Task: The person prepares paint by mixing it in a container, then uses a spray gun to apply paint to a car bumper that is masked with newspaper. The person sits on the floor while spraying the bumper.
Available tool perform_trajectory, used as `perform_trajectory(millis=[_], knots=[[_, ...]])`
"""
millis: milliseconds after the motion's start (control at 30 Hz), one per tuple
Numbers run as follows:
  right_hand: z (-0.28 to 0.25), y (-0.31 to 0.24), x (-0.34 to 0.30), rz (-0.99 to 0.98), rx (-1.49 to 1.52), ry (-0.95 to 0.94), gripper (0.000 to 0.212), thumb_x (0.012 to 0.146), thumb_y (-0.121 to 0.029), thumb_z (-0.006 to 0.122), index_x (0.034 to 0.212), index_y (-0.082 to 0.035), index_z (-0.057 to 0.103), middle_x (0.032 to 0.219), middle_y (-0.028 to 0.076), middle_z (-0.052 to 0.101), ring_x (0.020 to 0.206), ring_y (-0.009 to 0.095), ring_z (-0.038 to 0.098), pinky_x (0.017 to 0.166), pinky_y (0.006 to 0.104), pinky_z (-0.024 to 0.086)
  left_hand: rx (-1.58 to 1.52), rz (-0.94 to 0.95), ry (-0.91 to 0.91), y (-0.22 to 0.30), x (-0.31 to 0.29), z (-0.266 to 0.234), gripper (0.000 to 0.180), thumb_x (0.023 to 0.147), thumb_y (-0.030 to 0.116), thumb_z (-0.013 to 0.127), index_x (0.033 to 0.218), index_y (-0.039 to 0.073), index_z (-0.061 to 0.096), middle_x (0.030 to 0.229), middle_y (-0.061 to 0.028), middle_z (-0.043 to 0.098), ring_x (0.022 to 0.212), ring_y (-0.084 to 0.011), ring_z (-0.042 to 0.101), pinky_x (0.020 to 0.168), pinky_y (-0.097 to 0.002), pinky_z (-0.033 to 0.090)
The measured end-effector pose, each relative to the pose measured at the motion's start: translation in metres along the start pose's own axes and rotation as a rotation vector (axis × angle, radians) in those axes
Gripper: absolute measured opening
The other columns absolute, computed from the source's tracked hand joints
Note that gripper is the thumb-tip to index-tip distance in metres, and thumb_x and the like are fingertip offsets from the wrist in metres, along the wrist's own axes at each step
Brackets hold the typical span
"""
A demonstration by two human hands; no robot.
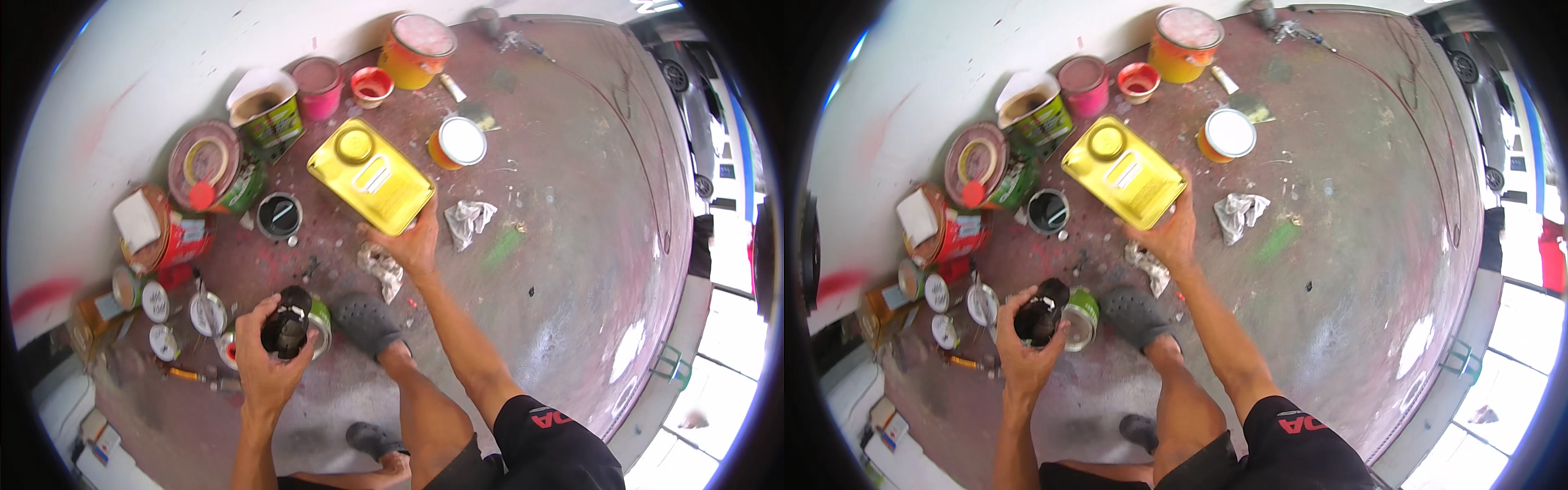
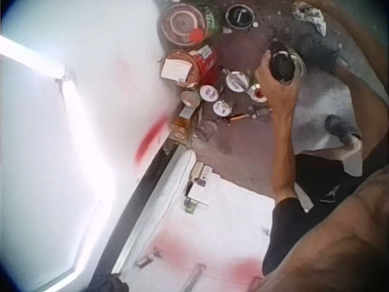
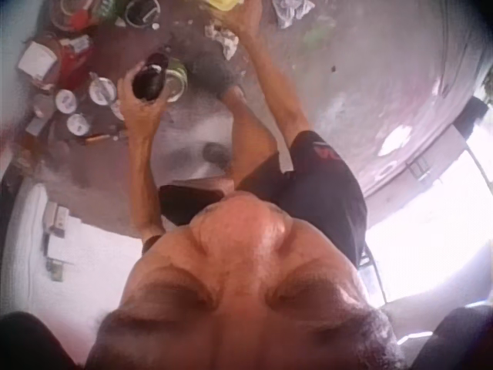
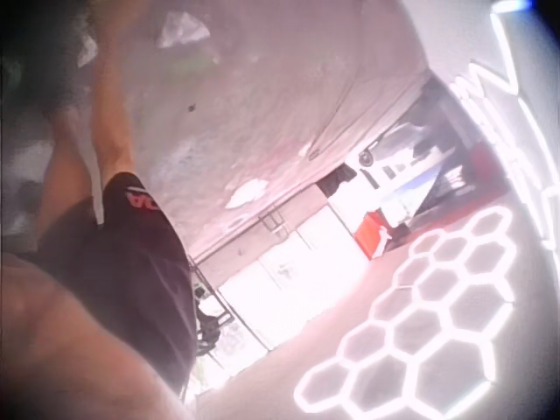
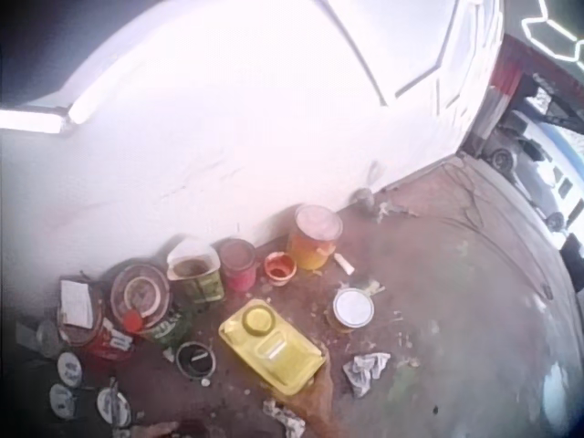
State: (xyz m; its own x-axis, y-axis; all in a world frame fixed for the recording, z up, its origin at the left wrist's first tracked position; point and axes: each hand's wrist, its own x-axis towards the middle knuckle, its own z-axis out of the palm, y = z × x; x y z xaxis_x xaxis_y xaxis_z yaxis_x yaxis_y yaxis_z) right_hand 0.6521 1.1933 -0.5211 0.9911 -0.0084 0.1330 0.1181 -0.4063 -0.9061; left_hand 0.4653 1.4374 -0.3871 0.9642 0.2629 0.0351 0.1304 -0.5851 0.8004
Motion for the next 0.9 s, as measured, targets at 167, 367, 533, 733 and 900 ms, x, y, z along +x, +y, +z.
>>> perform_trajectory(millis=[167,367,533,733,900], knots=[[-0.080,-0.040,-0.070,0.019,-0.448,-0.139,0.128,0.078,-0.036,0.100,0.172,0.004,0.023,0.174,0.030,0.036,0.156,0.045,0.046,0.127,0.0470,0.041,-0.021,-0.074,-0.013,0.086,-0.029,-0.019,0.069,0.081,0.005,0.094,0.141,0.002,0.061,0.136,-0.0160,0.067,0.119,-0.0277,0.069,0.104,-0.0386,0.055],[-0.242,-0.256,-0.148,0.104,-0.177,-0.449,0.092,0.077,-0.020,0.096,0.158,-0.001,0.056,0.158,0.023,0.061,0.144,0.041,0.060,0.122,0.0491,0.046,-0.010,-0.045,-0.144,0.257,-0.073,-0.042,0.073,0.077,0.011,0.097,0.141,0.005,0.062,0.124,-0.0142,0.069,0.113,-0.0317,0.068,0.099,-0.0424,0.056],[-0.403,-0.332,-0.099,-0.175,-0.263,-0.372,0.091,0.064,-0.004,0.090,0.150,-0.005,0.062,0.148,0.017,0.069,0.129,0.039,0.068,0.111,0.0498,0.051,-0.102,0.081,-0.322,0.432,-0.069,0.014,0.079,0.076,0.022,0.098,0.144,0.005,0.061,0.126,-0.0161,0.068,0.109,-0.0362,0.066,0.100,-0.0464,0.054],[-0.582,-0.259,-0.026,0.038,-0.280,-0.018,0.075,0.067,-0.002,0.093,0.138,-0.005,0.069,0.135,0.015,0.074,0.122,0.037,0.069,0.104,0.0475,0.054,-0.259,0.189,-0.374,0.602,-0.011,0.146,0.088,0.083,0.029,0.097,0.154,0.002,0.053,0.142,-0.0199,0.067,0.122,-0.0353,0.066,0.106,-0.0462,0.053],[-0.723,-0.193,0.095,0.249,-0.372,0.180,0.058,0.082,-0.010,0.095,0.134,-0.001,0.070,0.126,0.017,0.073,0.114,0.033,0.071,0.099,0.0423,0.057,-0.428,-0.394,-0.394,0.653,0.057,0.301,0.075,0.098,0.033,0.086,0.154,-0.004,0.053,0.136,-0.0179,0.071,0.117,-0.0235,0.069,0.102,-0.0396,0.054]])
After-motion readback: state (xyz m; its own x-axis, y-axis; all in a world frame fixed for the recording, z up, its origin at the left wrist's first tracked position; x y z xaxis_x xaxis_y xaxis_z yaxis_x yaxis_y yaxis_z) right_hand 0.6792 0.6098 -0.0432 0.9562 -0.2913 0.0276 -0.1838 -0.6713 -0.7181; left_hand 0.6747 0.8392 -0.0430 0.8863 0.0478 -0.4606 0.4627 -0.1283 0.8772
